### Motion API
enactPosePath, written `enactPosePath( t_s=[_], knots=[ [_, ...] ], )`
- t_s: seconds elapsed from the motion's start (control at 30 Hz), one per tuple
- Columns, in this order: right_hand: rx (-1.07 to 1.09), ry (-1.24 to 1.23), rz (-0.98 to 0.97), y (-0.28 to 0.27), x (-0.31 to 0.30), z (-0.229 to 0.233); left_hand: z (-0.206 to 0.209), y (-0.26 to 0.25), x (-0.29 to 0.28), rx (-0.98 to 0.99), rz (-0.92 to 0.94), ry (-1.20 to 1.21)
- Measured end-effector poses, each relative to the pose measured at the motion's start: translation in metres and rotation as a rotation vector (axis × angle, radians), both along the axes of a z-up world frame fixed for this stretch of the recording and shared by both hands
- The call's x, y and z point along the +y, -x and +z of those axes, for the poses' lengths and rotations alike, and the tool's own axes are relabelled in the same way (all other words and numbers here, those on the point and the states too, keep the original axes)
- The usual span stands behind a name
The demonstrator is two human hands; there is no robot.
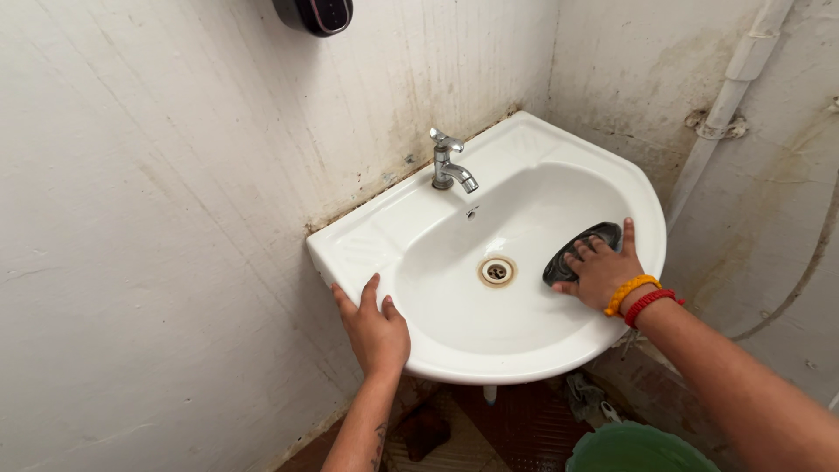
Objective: The person scrubs a white ceramic sink using a dark scrubbing pad. They repeatedly wet the pad under the running tap and scrub the basin, faucet, and surrounding surfaces. The person also rinses their hands and the pad during the process.
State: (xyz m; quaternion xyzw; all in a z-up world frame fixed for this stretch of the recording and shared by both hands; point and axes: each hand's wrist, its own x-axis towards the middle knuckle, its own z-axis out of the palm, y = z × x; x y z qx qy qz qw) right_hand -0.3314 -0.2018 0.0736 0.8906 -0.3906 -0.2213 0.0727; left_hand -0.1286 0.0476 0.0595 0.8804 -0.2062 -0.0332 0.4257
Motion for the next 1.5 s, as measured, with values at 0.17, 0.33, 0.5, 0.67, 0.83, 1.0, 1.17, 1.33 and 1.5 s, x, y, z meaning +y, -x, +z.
enactPosePath(
  t_s=[0.17, 0.33, 0.5, 0.67, 0.83, 1.0, 1.17, 1.33, 1.5],
  knots=[
    [-0.057, -0.373, 0.416, -0.037, 0.064, -0.008, 0.001, -0.001, -0.001, 0.007, 0.002, -0.003],
    [-0.608, -0.999, 0.386, -0.025, 0.109, 0.03, -0.001, -0.001, 0.0, -0.047, -0.003, 0.024],
    [-0.245, -0.605, 0.147, 0.014, 0.078, 0.042, -0.001, -0.002, -0.002, -0.025, 0.005, 0.028],
    [-0.309, -0.331, 0.121, 0.018, 0.039, 0.006, 0.0, -0.001, -0.003, -0.012, 0.013, 0.012],
    [-0.355, -0.849, 0.094, -0.019, 0.076, -0.02, 0.001, 0.0, -0.003, -0.017, 0.013, 0.028],
    [-0.527, -0.956, 0.113, 0.001, 0.037, -0.036, 0.002, 0.001, -0.001, 0.005, 0.026, 0.019],
    [-0.494, -0.64, -0.018, 0.047, -0.075, -0.028, 0.003, 0.002, -0.004, -0.033, 0.037, 0.062],
    [-0.191, -0.16, 0.146, 0.021, -0.049, -0.007, 0.0, 0.002, -0.005, 0.014, 0.061, 0.072],
    [-0.317, -0.475, 0.184, -0.016, 0.0, 0.012, -0.004, 0.0, -0.007, -0.009, 0.057, 0.075]
  ],
)
